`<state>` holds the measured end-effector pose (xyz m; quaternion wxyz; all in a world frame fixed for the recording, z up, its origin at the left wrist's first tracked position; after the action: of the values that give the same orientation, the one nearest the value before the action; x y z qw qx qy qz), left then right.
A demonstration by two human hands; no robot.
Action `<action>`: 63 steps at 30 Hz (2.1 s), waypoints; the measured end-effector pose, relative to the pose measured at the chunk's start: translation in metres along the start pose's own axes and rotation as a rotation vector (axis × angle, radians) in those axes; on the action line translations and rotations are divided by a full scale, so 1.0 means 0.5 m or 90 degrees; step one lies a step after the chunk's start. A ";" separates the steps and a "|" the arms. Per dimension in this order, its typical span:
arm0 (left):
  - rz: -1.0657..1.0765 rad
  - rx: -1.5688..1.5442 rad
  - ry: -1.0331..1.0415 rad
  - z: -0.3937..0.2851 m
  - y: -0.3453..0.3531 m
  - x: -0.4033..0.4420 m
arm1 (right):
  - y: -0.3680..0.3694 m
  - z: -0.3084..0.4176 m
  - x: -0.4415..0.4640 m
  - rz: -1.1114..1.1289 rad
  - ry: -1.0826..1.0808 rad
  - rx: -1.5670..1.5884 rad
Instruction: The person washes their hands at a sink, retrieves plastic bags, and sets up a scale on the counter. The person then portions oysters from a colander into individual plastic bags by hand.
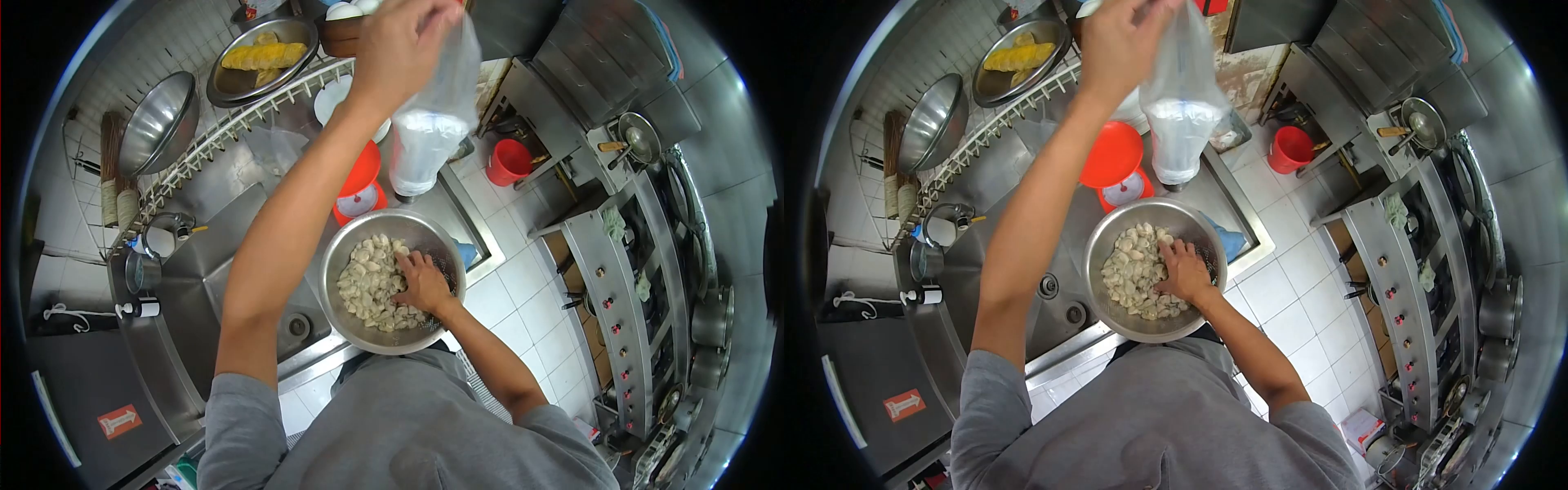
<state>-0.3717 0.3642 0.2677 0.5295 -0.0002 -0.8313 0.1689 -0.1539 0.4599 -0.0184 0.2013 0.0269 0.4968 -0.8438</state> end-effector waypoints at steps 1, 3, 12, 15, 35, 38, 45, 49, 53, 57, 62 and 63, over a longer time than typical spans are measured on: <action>-0.025 -0.009 -0.013 -0.027 -0.016 0.021 | 0.000 0.001 -0.001 0.002 0.000 -0.001; -0.054 -0.014 -0.028 -0.071 -0.052 0.046 | -0.006 0.005 0.001 0.013 0.008 -0.011; 0.400 0.277 0.182 -0.166 -0.313 -0.284 | -0.003 0.002 -0.001 0.014 -0.004 -0.017; 0.491 0.261 -0.075 -0.092 -0.317 -0.440 | -0.012 0.011 -0.003 0.017 -0.004 -0.021; -0.007 0.084 -0.926 0.327 -0.184 -0.522 | -0.021 0.016 -0.007 0.009 0.089 0.008; 0.004 0.091 -0.906 0.371 -0.190 -0.537 | 0.007 0.002 0.031 0.008 0.071 0.031; -0.003 0.216 -0.509 0.195 -0.261 -0.449 | -0.019 0.028 0.018 0.107 -0.140 0.070; -0.025 0.097 -0.570 0.096 -0.352 -0.474 | -0.048 0.035 0.011 0.079 -0.188 0.130; 0.076 0.242 -0.572 0.012 -0.410 -0.537 | -0.028 0.025 0.074 -0.164 0.018 0.147; 0.113 0.341 -0.541 -0.046 -0.420 -0.629 | -0.003 0.037 0.082 0.045 -0.088 0.189; 0.162 0.317 -0.679 -0.104 -0.444 -0.664 | -0.092 0.067 0.008 0.252 -0.095 0.262; 0.165 0.312 -0.772 -0.113 -0.447 -0.665 | -0.081 0.035 0.005 0.137 -0.078 0.171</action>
<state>-0.1359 0.1098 0.0595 -0.0717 0.1149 -0.9127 0.3855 -0.1682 0.4616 0.0236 0.3147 0.0550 0.3609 -0.8761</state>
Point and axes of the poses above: each hand's wrist, its own x-axis towards the middle knuckle, its own y-axis out of the palm, z = x × y, the point moved 1 cm from there along x, towards the middle knuckle, and after that the axes turned 1 degree about z, right-handed, at the moved point
